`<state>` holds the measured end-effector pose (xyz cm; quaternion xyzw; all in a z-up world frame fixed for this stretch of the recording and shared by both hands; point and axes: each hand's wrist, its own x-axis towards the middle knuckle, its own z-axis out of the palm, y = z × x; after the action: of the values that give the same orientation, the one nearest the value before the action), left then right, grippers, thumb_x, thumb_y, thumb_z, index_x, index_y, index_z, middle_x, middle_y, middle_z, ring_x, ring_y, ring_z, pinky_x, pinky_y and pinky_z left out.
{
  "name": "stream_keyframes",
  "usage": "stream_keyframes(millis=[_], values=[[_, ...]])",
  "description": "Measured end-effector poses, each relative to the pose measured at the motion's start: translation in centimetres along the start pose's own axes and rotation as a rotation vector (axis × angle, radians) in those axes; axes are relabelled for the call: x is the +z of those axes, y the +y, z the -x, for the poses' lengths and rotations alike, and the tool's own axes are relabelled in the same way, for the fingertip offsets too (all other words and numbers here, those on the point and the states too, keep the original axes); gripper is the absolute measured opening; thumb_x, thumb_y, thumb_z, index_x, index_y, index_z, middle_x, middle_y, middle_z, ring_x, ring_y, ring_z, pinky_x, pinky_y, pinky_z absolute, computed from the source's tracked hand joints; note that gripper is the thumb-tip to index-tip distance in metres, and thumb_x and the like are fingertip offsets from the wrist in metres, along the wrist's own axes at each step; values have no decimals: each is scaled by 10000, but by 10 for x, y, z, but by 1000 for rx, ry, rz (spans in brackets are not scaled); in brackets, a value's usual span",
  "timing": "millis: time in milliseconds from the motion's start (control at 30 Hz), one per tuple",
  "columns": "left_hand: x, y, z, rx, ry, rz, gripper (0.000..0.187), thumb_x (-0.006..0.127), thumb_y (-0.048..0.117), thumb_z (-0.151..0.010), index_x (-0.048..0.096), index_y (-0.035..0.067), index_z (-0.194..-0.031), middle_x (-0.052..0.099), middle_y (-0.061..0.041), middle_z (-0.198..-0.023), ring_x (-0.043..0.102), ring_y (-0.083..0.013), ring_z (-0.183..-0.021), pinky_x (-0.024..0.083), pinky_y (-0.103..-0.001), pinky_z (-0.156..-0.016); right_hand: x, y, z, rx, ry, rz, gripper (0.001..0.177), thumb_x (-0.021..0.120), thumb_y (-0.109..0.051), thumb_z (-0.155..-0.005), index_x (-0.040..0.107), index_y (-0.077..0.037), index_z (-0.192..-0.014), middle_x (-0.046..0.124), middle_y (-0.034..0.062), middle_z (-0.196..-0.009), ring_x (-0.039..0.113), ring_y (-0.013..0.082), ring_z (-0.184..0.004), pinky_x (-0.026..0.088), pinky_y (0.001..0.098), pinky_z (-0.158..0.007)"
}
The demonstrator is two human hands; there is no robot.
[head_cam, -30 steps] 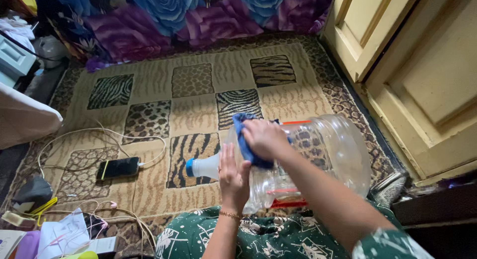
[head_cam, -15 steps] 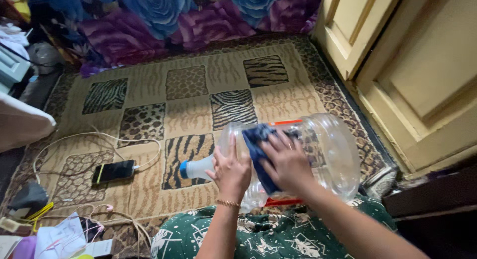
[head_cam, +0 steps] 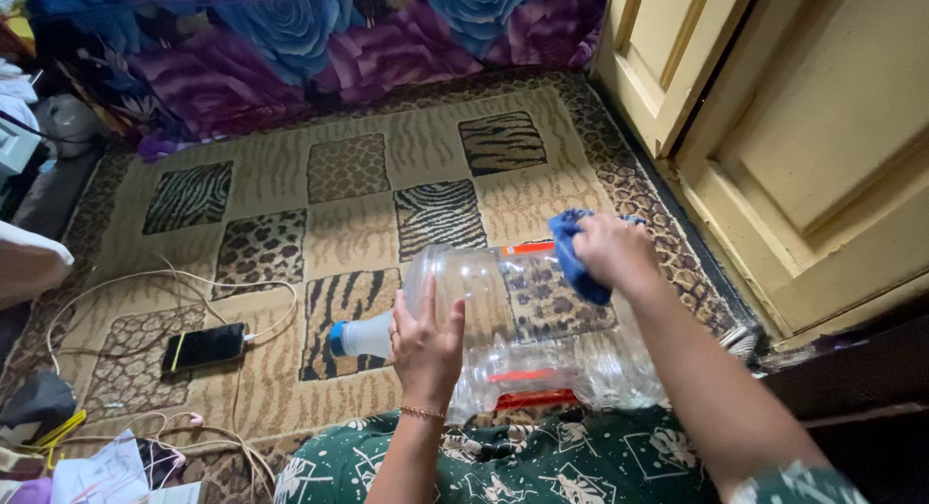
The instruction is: The person wipes the exterior of a large plastic water bottle with a blue cloth. They rotate the bottle to clean different sides and the cap area while sitting on the floor.
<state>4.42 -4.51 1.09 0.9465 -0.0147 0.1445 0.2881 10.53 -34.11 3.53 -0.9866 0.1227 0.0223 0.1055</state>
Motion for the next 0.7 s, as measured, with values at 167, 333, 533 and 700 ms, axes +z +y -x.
stream_keyframes(millis=[167,333,533,700], values=[[-1,-2,1,-63,28,-178,639,474,564,-950,483,259,-1511,423,-296,-1524,451,-452,-1358,323,-682,-1075,-6,-30,-46,0,-199,59,590,432,-681,-911,708,-318,-1286,709,100,-1280,689,306,-1145,537,461,-970],[21,20,5,278,185,-468,477,471,441,-1034,537,194,-1437,438,-126,-1644,341,-334,-1554,145,-745,-1191,3,-68,-33,-126,-222,-23,649,465,-768,-849,748,-336,-1241,722,103,-1244,684,322,-1139,541,471,-955],[42,50,4,299,50,-124,596,476,455,-958,584,99,-1424,494,-154,-1529,372,-481,-1419,110,-677,-1179,-15,-55,-3,-267,-141,-96,592,514,-663,-903,710,-239,-1266,717,112,-1261,673,320,-1154,530,468,-974],[49,56,-31,260,-35,-164,612,451,479,-971,562,102,-1439,522,-113,-1515,390,-474,-1405,115,-682,-1189,17,12,89,-619,375,-19,528,668,-458,-908,618,-72,-1265,593,226,-1374,508,425,-1318,383,591,-1091]])
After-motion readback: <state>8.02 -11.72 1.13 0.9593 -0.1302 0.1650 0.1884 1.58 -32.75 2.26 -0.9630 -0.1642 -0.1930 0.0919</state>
